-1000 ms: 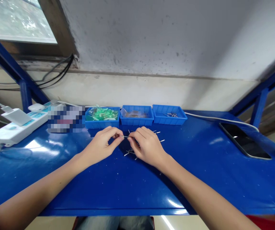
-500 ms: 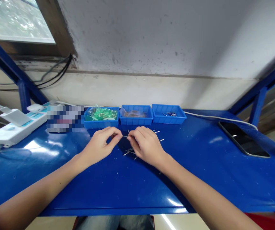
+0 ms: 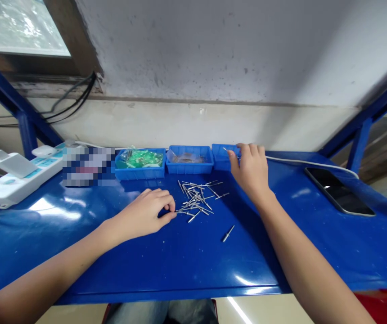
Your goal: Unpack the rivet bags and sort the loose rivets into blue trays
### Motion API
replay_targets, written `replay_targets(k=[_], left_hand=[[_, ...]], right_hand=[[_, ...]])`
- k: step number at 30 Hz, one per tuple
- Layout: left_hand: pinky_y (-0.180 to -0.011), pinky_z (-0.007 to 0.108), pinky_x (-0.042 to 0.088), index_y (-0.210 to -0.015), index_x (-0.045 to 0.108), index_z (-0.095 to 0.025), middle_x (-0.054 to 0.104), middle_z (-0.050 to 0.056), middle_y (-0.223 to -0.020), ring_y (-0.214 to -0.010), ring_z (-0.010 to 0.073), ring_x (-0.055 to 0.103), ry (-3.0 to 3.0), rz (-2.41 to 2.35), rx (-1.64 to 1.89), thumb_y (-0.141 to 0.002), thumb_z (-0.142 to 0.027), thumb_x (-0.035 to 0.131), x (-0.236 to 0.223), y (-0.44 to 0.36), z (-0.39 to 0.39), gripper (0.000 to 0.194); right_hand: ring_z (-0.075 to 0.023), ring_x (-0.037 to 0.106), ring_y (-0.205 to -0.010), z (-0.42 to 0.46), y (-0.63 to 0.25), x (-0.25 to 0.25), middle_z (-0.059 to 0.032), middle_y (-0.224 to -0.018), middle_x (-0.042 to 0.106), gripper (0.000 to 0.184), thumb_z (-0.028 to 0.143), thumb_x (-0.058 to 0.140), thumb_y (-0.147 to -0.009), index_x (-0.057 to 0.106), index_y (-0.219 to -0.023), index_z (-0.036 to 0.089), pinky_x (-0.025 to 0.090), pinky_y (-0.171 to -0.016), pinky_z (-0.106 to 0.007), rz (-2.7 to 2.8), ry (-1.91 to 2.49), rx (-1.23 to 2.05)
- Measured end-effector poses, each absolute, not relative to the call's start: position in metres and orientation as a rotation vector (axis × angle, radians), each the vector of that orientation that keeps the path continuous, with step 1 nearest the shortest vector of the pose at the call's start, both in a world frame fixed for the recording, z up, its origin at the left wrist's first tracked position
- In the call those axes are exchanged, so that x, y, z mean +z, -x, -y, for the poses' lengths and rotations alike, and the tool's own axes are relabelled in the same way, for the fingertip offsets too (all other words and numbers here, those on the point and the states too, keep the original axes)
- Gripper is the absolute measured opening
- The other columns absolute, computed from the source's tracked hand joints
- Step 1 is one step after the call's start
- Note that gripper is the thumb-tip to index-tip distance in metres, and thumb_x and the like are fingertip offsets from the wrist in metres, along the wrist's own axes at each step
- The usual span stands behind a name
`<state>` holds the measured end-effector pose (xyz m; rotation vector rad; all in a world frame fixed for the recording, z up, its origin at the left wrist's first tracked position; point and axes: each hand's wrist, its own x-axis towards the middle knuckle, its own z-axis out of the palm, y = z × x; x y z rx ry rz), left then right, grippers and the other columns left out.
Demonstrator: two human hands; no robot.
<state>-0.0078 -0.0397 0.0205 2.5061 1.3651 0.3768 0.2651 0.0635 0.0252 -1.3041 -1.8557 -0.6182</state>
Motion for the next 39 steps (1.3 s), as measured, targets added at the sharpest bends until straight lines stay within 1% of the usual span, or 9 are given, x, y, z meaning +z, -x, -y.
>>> replay_targets(k=[3,6,9,14,20,24,31,36,39], left_hand=[[-0.075,0.036,0.037,-0.075,0.057,-0.02,0.061,0.0,-0.081,-0.081,0.0195,0.055,-2.52,-1.384,0.367,-0.084,-0.023,0.051,0.023,0.015,0.036,0.011],[-0.075,0.035,0.039,-0.078,0.056,-0.019,0.06,0.001,-0.082,-0.083,0.0198,0.054,-2.494,-1.409,0.407,-0.086,-0.024,0.048,0.027,0.022,0.029,0.013],[-0.077,0.034,0.041,-0.081,0.056,-0.018,0.059,0.003,-0.082,-0.084,0.0197,0.052,-2.474,-1.409,0.507,-0.09,-0.025,0.044,0.029,0.026,0.024,0.016],[-0.079,0.034,0.042,-0.083,0.056,-0.018,0.059,0.003,-0.084,-0.084,0.0186,0.053,-2.439,-1.375,0.63,-0.091,-0.023,0.042,0.031,0.023,0.024,0.018],[-0.076,0.033,0.042,-0.082,0.055,-0.019,0.059,0.002,-0.082,-0.083,0.0181,0.053,-2.401,-1.354,0.682,-0.093,-0.024,0.039,0.033,0.018,0.03,0.019],[-0.071,0.031,0.043,-0.095,0.055,-0.022,0.06,0.001,-0.083,-0.079,0.017,0.055,-2.379,-1.377,0.793,-0.091,-0.026,0.046,0.03,0.013,0.033,0.011],[-0.072,0.03,0.043,-0.079,0.057,-0.02,0.062,0.0,-0.076,-0.074,0.0156,0.057,-2.388,-1.384,0.827,-0.094,-0.027,0.038,0.027,0.01,0.032,0.026],[-0.071,0.029,0.045,-0.1,0.055,-0.023,0.063,0.0,-0.085,-0.075,0.0148,0.059,-2.277,-1.378,0.916,-0.092,-0.029,0.043,0.029,0.009,0.033,0.016],[-0.071,0.029,0.044,-0.092,0.054,-0.022,0.063,0.001,-0.087,-0.078,0.0156,0.059,-2.299,-1.385,0.926,-0.094,-0.027,0.039,0.028,0.009,0.033,0.016]], right_hand=[[-0.0262,0.052,-0.085,-0.059,-0.261,0.017,-0.0126,-0.089,0.061,0.029,0.037,0.045,-0.09,0.059,-0.1,0.013,0.039,-0.08,-0.043,1.961,1.321,-0.494],[-0.0227,0.053,-0.084,-0.032,-0.227,0.015,-0.0089,-0.084,0.061,0.026,0.035,0.045,-0.091,0.06,-0.097,0.016,0.04,-0.081,-0.039,2.179,1.107,-0.21],[-0.0218,0.052,-0.088,-0.006,-0.194,0.016,-0.0085,-0.09,0.061,0.025,0.036,0.05,-0.088,0.06,-0.098,0.015,0.041,-0.078,-0.035,2.398,0.862,-0.057],[-0.0197,0.05,-0.083,0.005,-0.183,0.014,-0.0077,-0.084,0.06,0.016,0.024,0.045,-0.091,0.059,-0.091,0.016,0.039,-0.072,-0.033,2.491,0.738,-0.078],[-0.0178,0.048,-0.074,0.001,-0.187,0.014,-0.0074,-0.078,0.059,0.015,0.02,0.043,-0.092,0.055,-0.085,0.015,0.039,-0.066,-0.03,2.419,0.774,-0.109],[-0.0172,0.047,-0.069,0.001,-0.186,0.014,-0.007,-0.073,0.059,0.019,0.021,0.041,-0.093,0.055,-0.082,0.014,0.038,-0.062,-0.029,2.341,0.829,-0.117],[-0.017,0.046,-0.071,0.004,-0.189,0.016,-0.0058,-0.075,0.058,0.018,0.029,0.046,-0.092,0.057,-0.085,0.016,0.036,-0.063,-0.029,2.402,0.785,-0.134],[-0.017,0.046,-0.068,0.004,-0.188,0.016,-0.0059,-0.072,0.057,0.022,0.027,0.043,-0.092,0.06,-0.083,0.016,0.036,-0.063,-0.03,2.382,0.79,-0.202],[-0.0167,0.046,-0.067,0.004,-0.188,0.018,-0.0058,-0.071,0.059,0.023,0.027,0.043,-0.093,0.06,-0.081,0.016,0.036,-0.063,-0.03,2.358,0.784,-0.187]])
